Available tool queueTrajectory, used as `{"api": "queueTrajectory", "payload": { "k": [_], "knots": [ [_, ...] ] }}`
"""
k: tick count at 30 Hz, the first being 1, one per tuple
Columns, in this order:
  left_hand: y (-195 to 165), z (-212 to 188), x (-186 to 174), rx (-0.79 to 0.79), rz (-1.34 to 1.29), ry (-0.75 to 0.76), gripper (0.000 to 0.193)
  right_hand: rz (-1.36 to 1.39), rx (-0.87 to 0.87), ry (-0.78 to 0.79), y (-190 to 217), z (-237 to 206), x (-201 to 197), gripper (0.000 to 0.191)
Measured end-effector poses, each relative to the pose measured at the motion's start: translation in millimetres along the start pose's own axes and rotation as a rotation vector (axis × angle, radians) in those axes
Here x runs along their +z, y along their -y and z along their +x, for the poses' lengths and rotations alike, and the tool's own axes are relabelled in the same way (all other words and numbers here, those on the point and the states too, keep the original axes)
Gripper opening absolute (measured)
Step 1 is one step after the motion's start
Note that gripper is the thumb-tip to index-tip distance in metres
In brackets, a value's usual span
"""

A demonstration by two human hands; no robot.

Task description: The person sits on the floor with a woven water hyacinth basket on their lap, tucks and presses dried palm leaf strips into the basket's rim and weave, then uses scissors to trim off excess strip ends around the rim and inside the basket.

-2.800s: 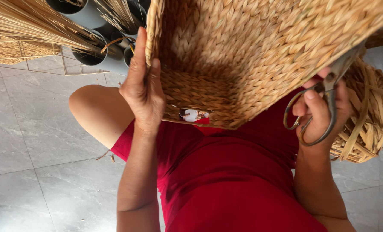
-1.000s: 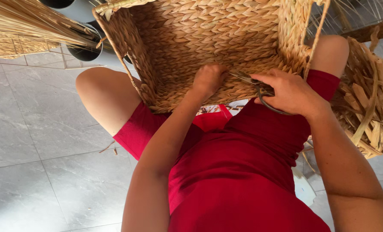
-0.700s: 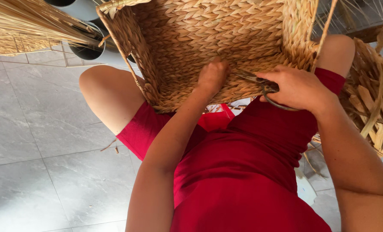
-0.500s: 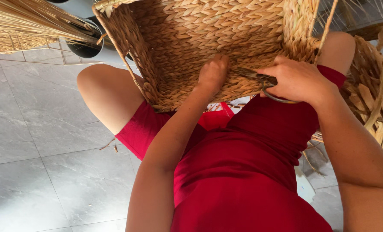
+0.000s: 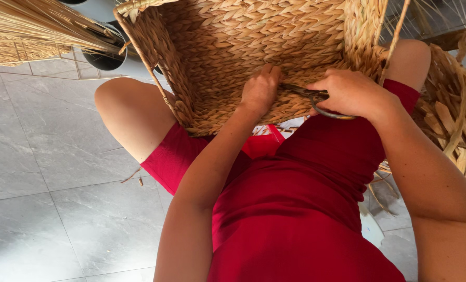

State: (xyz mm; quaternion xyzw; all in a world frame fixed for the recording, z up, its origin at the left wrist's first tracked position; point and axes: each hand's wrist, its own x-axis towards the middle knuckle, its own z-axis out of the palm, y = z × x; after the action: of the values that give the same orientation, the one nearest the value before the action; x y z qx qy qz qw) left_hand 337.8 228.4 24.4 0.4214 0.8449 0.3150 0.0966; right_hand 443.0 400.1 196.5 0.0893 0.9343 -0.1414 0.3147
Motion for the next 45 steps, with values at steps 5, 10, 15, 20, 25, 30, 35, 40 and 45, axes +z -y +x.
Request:
{"api": "queueTrajectory", "payload": {
  "k": [5,10,15,20,25,30,35,40,45],
  "knots": [
    [2.0,2.2,3.3,-0.026,0.004,-0.010,0.010,-0.050,-0.155,-0.092,-3.4,4.8,8.0,0.057],
    [5.6,5.3,-16.5,-0.182,-0.048,-0.011,0.014,0.175,-0.115,-0.126,-9.4,-12.5,4.9,0.062],
    [-5.2,-2.0,-47.1,-0.211,-0.221,-0.260,0.005,0.859,-0.154,-0.732,-27.0,-60.4,16.3,0.053],
    [-19.6,-12.6,-71.4,-0.176,-0.298,-0.334,0.005,1.130,0.104,-1.283,-30.7,-48.2,50.7,0.044],
    [-30.4,-33.4,-99.2,-0.117,-0.190,-0.351,0.028,1.078,0.005,-1.112,-50.0,-47.7,62.7,0.037],
    [-38.6,-57.8,-130.7,-0.127,-0.044,-0.604,0.043,1.153,0.012,-1.116,-61.2,-49.8,74.4,0.037],
    [-7.2,-70.9,-150.7,-0.255,0.109,-0.817,0.063,1.069,-0.011,-1.114,-60.0,-31.4,84.9,0.045],
    [60.7,-70.1,-145.9,-0.409,-0.104,-0.694,0.054,1.056,0.032,-1.091,-55.9,-18.9,85.6,0.046],
    [126.5,-58.0,-162.9,-0.528,-0.686,-0.717,0.049,1.304,0.069,-1.025,-61.9,-21.7,72.2,0.046]
  ]
}}
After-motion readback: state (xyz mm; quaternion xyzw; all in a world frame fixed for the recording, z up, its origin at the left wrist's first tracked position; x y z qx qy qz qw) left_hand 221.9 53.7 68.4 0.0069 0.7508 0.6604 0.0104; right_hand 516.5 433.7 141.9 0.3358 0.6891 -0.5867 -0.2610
